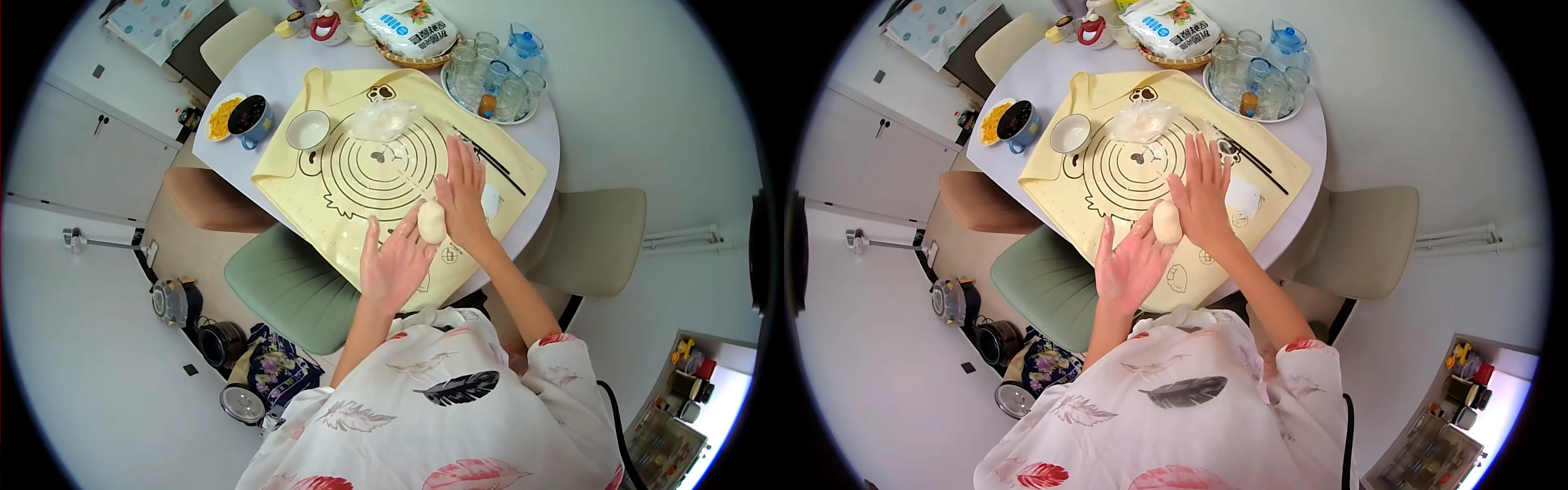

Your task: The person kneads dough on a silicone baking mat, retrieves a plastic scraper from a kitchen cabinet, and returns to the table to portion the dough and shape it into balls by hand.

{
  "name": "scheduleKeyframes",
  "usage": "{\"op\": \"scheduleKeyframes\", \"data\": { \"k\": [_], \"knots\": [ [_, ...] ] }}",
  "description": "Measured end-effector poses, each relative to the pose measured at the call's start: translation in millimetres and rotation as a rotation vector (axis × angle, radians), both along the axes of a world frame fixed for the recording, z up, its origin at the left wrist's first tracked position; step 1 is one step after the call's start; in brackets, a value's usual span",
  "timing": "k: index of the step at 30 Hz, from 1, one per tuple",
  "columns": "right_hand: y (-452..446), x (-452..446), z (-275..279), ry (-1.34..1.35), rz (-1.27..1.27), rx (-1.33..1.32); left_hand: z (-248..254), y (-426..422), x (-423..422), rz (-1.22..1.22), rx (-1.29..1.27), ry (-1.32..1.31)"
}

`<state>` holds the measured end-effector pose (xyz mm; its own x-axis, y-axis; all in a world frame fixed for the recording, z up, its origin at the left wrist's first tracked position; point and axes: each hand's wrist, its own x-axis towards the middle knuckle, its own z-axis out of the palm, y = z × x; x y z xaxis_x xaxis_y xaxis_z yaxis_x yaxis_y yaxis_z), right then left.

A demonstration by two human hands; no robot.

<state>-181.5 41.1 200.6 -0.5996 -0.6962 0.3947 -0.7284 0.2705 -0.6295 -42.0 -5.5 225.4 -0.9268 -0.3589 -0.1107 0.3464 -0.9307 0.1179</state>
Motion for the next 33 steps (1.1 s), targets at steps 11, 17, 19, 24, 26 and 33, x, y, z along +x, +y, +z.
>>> {"op": "scheduleKeyframes", "data": {
  "k": [11, 17, 19, 24, 26, 33],
  "knots": [
    [-13.6, 5.5, 30.3, 0.04, 0.061, -0.172, -9.5, -1.9, -3.6, -0.15, 0.085, 0.011],
    [-12.1, 80.5, 38.7, 0.242, 0.37, 0.163, -51.4, -2.4, 2.0, 0.045, -0.289, 0.03],
    [-9.3, 98.0, 43.2, 0.264, 0.588, 0.092, -48.9, -3.0, -7.3, -0.033, -0.207, -0.053],
    [-39.0, 74.6, 39.1, 0.296, 0.609, 0.048, -48.9, 4.0, -5.3, -0.186, -0.26, -0.149],
    [-46.4, 55.3, 26.2, 0.231, 0.37, 0.084, -44.0, 0.1, 1.7, -0.122, 0.21, -0.038],
    [5.5, 51.2, -6.9, -0.034, 0.513, 0.101, -47.1, -23.8, 19.3, -0.084, 0.307, 0.217]
  ]
}}
